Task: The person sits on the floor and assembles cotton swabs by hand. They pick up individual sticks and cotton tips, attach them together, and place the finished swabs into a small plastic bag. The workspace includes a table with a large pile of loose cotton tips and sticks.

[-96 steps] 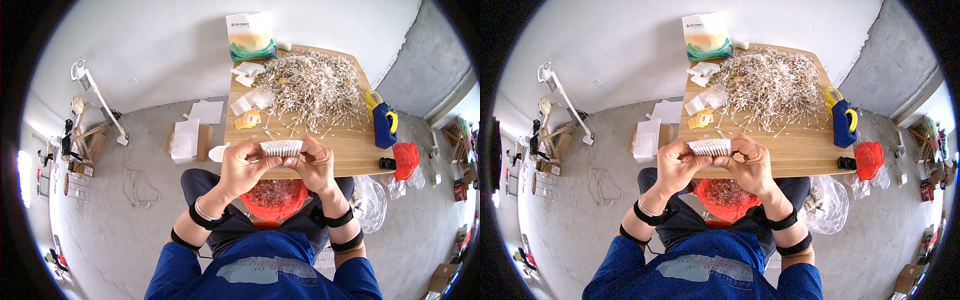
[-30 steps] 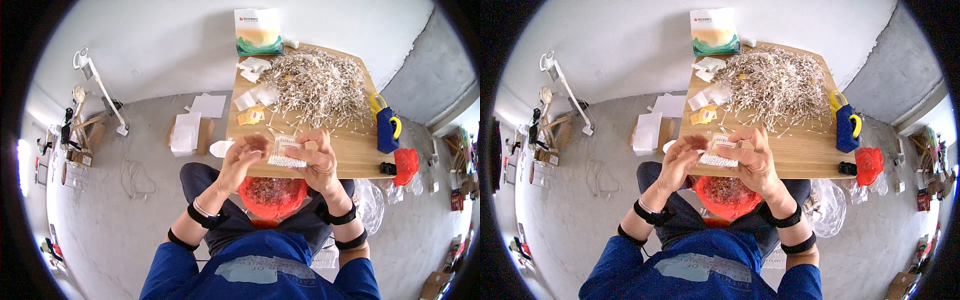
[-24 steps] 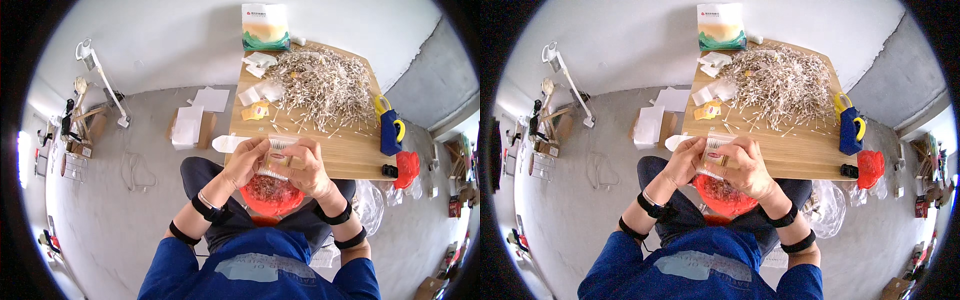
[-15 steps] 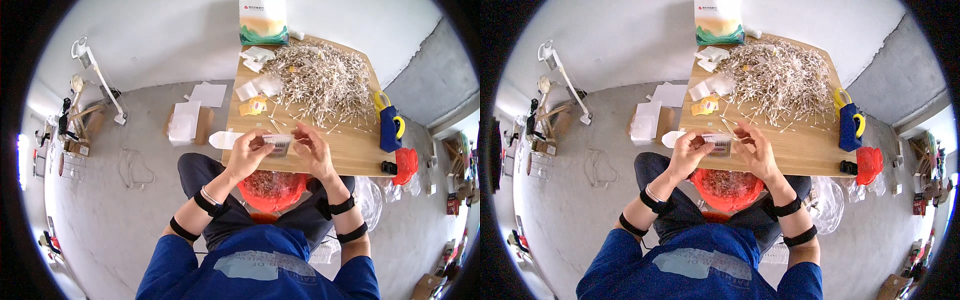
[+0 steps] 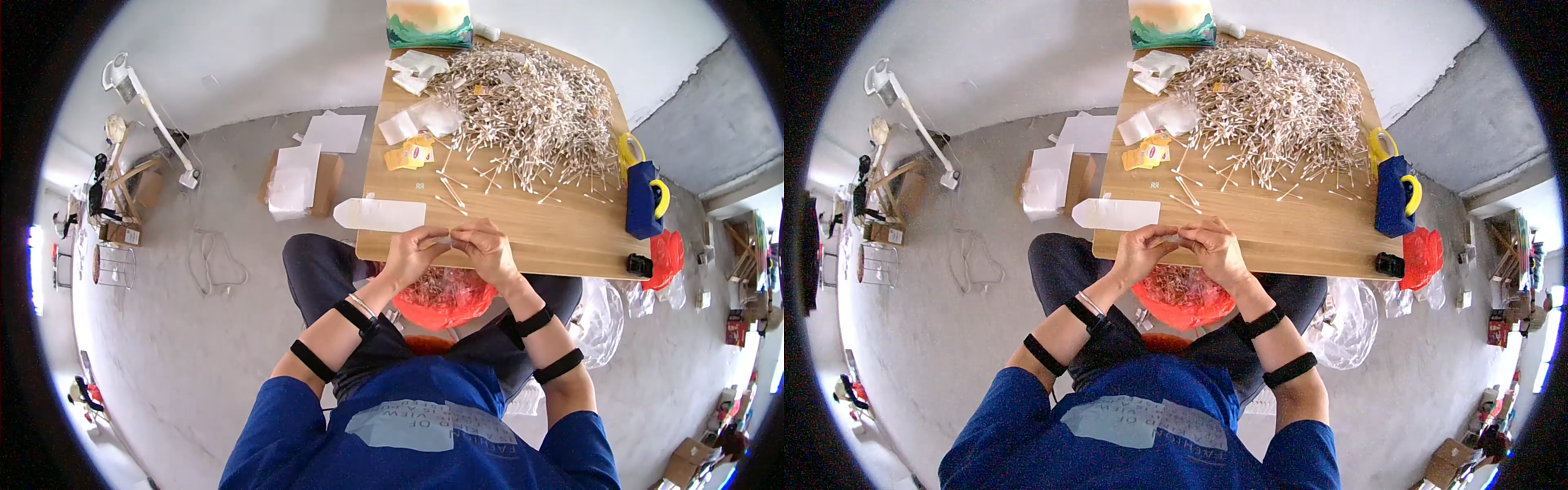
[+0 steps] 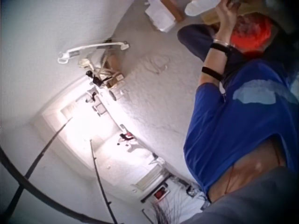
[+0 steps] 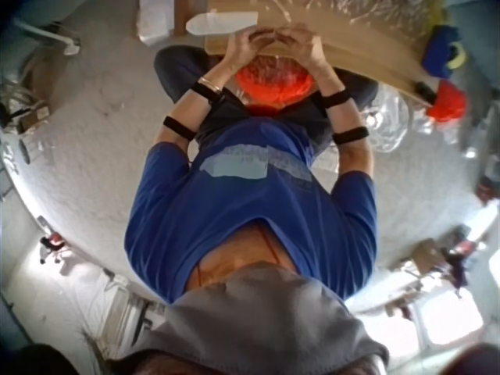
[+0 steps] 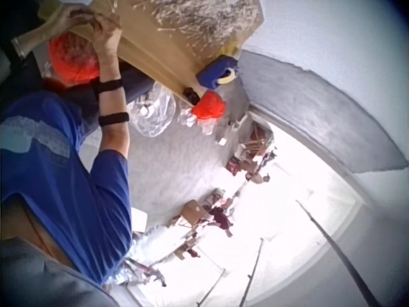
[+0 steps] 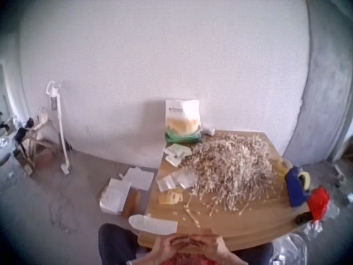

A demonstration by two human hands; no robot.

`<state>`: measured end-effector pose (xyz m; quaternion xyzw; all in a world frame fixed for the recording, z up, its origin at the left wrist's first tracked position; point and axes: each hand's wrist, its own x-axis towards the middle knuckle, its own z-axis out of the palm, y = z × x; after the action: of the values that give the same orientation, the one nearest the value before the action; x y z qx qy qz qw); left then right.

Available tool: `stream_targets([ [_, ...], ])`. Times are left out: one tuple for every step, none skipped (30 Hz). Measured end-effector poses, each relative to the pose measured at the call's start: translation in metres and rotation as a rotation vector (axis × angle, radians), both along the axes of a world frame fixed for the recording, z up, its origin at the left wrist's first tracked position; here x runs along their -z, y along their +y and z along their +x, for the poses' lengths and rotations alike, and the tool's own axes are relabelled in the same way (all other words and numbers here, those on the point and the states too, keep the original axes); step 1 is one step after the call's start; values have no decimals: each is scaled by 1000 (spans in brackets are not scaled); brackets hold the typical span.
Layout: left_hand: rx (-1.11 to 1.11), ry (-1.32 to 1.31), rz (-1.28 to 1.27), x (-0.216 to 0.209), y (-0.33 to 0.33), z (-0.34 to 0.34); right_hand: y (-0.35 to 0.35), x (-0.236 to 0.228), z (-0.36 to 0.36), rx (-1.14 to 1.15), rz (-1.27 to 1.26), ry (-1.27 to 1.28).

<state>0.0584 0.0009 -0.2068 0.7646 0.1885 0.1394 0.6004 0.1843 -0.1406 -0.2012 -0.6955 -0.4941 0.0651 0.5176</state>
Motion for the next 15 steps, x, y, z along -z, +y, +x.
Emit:
stream_targets([
  [-4, 6, 16, 0, -1, 0, -1, 3, 0, -4, -10, 19],
  [-9, 13, 31, 1, -3, 0, -3, 7, 1, -7, -21, 38],
  [-15, 19, 47, -2, -4, 1, -2, 4, 1, -6, -32, 29],
  [-15, 19, 60, -3, -4, 1, -2, 1, 2, -5, -43, 19],
  [-14, 19, 72, -4, -3, 2, -2, -2, 2, -4, -55, 10],
  [-12, 15, 88, -4, -2, 4, -1, -4, 1, 28, -67, 46],
  [-29, -48, 23, -3, -2, 5, 0, -5, -1, 59, -78, 81],
  [-46, -110, -41, -1, -3, 8, 1, -6, -2, 90, -91, 117],
  [-62, -172, -106, -1, -3, 9, 1, -4, -1, 75, -103, 104],
  [-35, -180, -72, -1, -2, 10, 1, -3, 0, 59, -116, 90],
  [-7, -187, -39, -2, -1, 9, 0, -2, 1, 43, -129, 77],
  [20, -194, -3, -3, 0, 9, 1, -1, 0, 37, -117, 74],
  [24, -164, 16, -3, 1, 6, 0, 0, -1, 31, -106, 70],
  [28, -133, 35, -3, 1, 2, 0, 1, -2, 26, -94, 66],
  [31, -104, 54, -3, 1, -1, 0, 2, -4, 22, -68, 65],
])
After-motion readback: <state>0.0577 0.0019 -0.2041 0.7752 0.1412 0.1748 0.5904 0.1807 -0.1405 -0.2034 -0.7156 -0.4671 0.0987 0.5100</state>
